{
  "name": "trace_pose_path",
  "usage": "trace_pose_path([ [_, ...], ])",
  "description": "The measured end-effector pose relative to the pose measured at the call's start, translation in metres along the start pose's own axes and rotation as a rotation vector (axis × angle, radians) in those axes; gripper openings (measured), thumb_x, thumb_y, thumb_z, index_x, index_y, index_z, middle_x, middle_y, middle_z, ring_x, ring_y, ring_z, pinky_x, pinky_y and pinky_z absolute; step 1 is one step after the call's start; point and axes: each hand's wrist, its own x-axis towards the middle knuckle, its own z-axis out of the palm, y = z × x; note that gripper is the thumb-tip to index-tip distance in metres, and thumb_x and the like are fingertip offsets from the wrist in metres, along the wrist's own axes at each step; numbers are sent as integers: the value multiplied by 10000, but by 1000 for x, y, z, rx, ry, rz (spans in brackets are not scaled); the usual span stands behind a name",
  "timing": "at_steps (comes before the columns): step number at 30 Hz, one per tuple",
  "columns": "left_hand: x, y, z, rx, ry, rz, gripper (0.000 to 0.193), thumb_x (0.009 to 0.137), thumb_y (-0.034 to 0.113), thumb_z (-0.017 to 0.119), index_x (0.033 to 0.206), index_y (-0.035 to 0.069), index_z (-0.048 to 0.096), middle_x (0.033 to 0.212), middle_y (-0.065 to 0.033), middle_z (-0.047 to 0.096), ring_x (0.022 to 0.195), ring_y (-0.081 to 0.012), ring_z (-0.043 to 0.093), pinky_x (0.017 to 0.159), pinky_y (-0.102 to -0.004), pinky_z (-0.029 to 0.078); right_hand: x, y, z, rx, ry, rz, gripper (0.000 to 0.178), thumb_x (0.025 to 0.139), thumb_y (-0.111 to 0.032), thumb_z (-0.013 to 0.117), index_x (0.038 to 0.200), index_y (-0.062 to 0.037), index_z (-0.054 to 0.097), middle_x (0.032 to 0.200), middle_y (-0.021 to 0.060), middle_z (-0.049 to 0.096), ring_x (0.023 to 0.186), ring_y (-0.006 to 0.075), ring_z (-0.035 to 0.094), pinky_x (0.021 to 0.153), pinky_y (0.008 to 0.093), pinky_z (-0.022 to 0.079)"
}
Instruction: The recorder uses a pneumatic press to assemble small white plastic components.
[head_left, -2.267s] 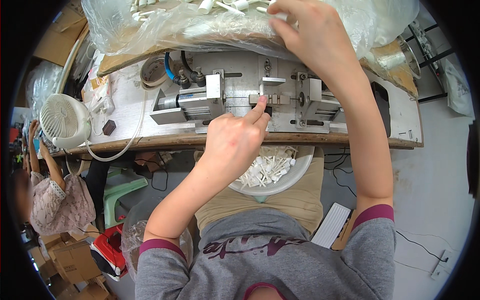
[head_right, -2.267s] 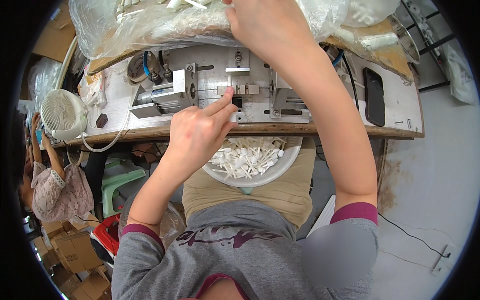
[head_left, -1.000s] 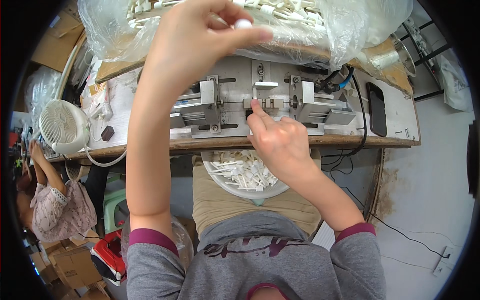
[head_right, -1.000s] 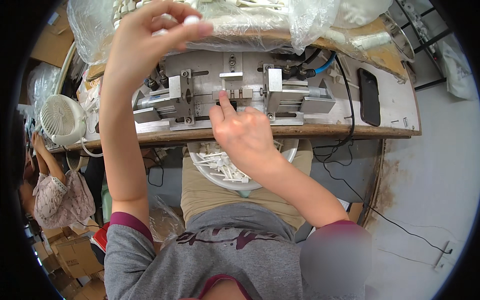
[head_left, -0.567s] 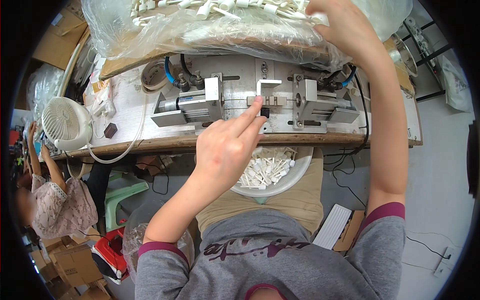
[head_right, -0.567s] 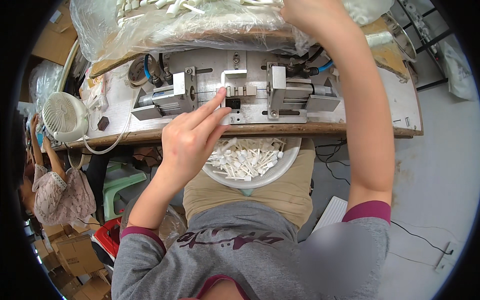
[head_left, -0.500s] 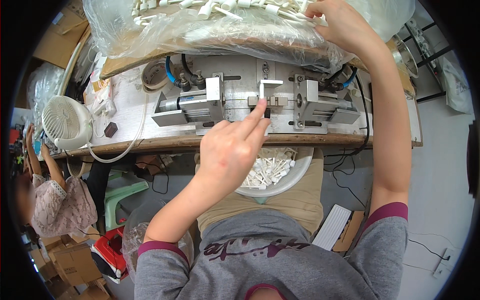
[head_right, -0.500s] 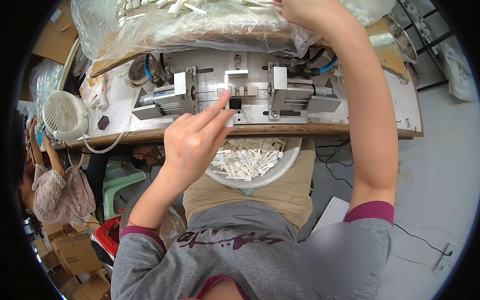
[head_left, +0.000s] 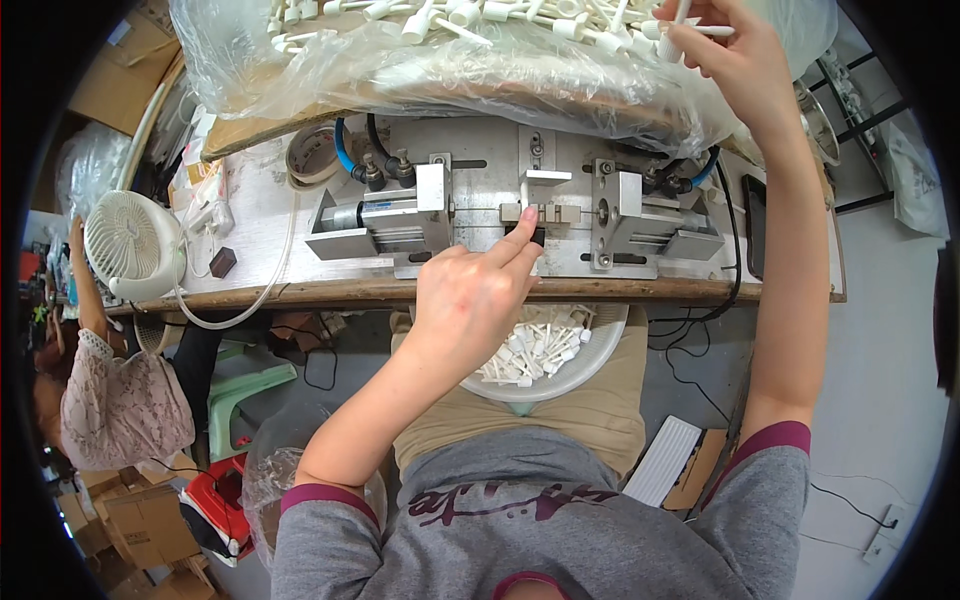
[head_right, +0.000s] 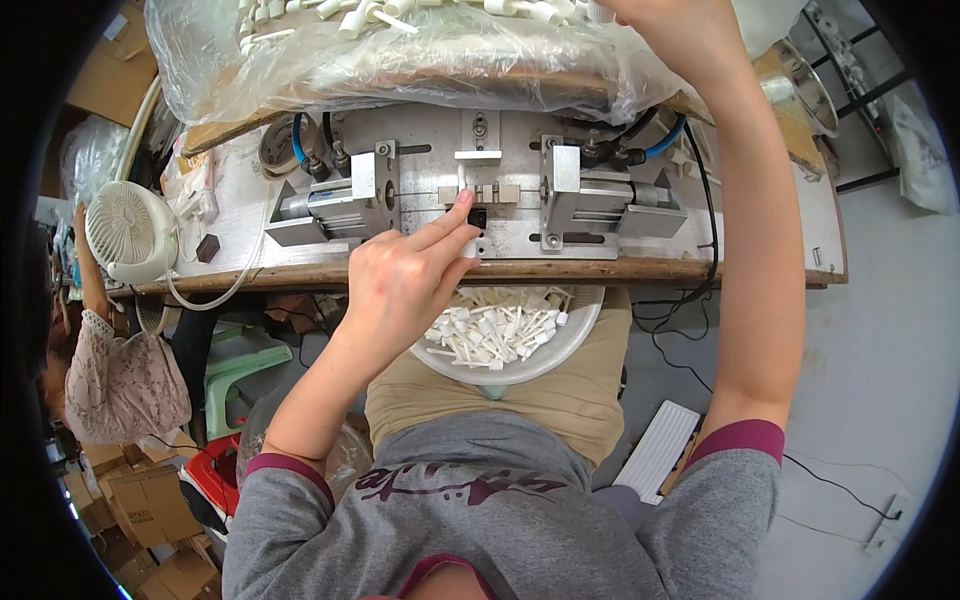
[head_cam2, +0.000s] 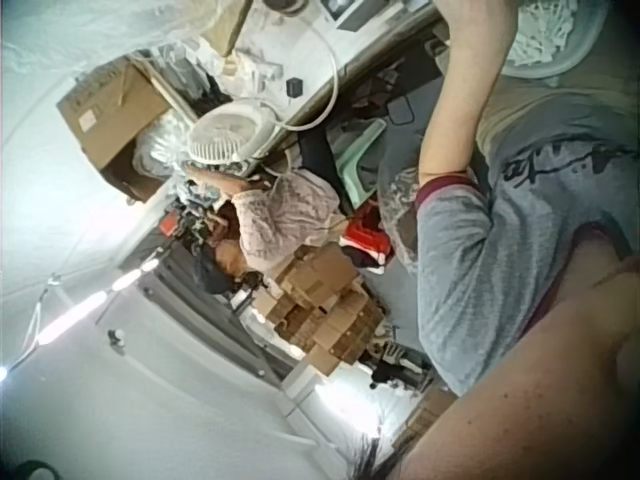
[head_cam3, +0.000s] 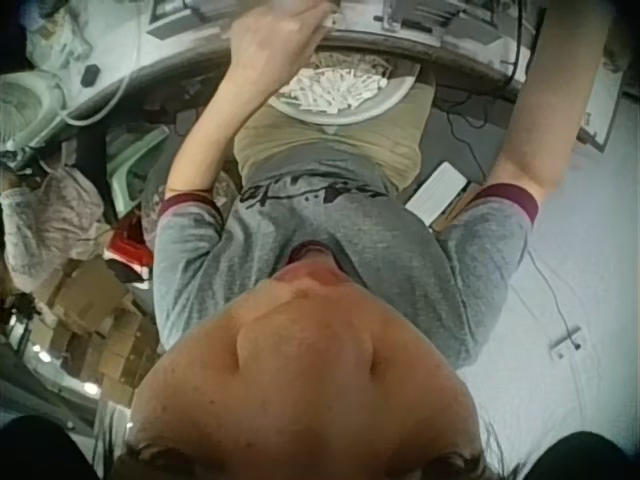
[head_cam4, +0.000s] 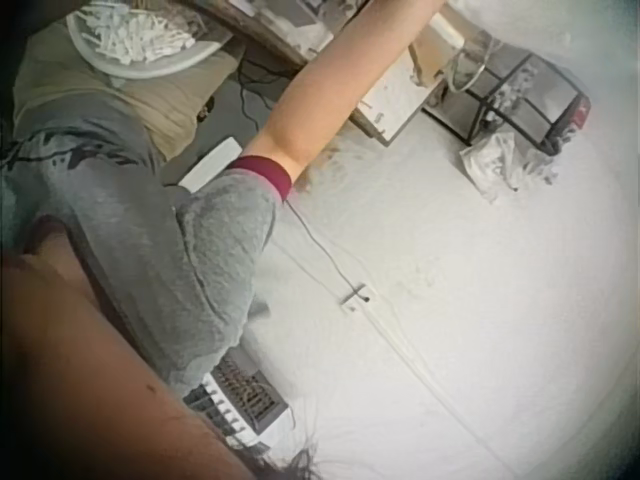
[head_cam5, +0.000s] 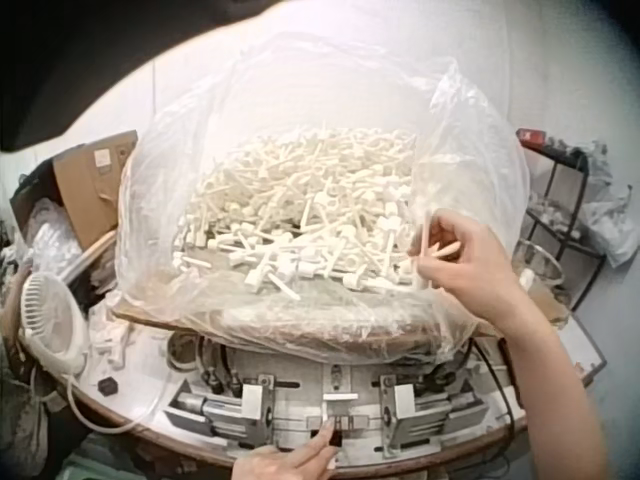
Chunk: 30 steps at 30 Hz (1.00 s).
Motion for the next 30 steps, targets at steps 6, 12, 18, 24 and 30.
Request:
trace_pose_path([
  [6,10,3,-19,-178,5,-27,334,765,165,846,1071,75,749,1260,-83,712,641,-174,685,636,-283,557,-20,7,-1,544,102,146,198,931,-154,677,1064,-7,679,969,100,713,678,97,601,596,249,496],
  [12,42,13,-47,-871,319,-179,435,858,-39,752,1278,-20,637,1319,-195,653,1005,-203,722,859,-319,601,-92,-53,37,1049,-303,415,228,990,-193,664,1089,12,676,981,84,726,697,53,622,625,204,504],
  [18,26,13,-65,-1441,32,-401,470,913,-84,662,1344,-55,476,1273,-260,648,1077,-249,698,865,-341,623,-118,-39,36,1192,-501,557,217,971,-180,700,1072,10,674,943,80,722,619,40,580,531,183,451],
  [24,12,15,-68,-1165,-29,-280,392,794,-122,763,1177,-69,696,1096,-138,663,895,-163,693,758,-255,609,-129,-37,41,1058,-432,577,218,964,-207,716,1011,6,718,765,19,661,583,29,541,509,178,419],
  [30,2,22,-63,-1107,-41,-195,445,711,-104,832,1137,-23,736,1018,-98,639,895,-164,693,703,-263,625,-136,-46,49,946,-285,531,213,989,-214,686,994,-10,747,654,-38,574,538,4,457,485,175,336],
])
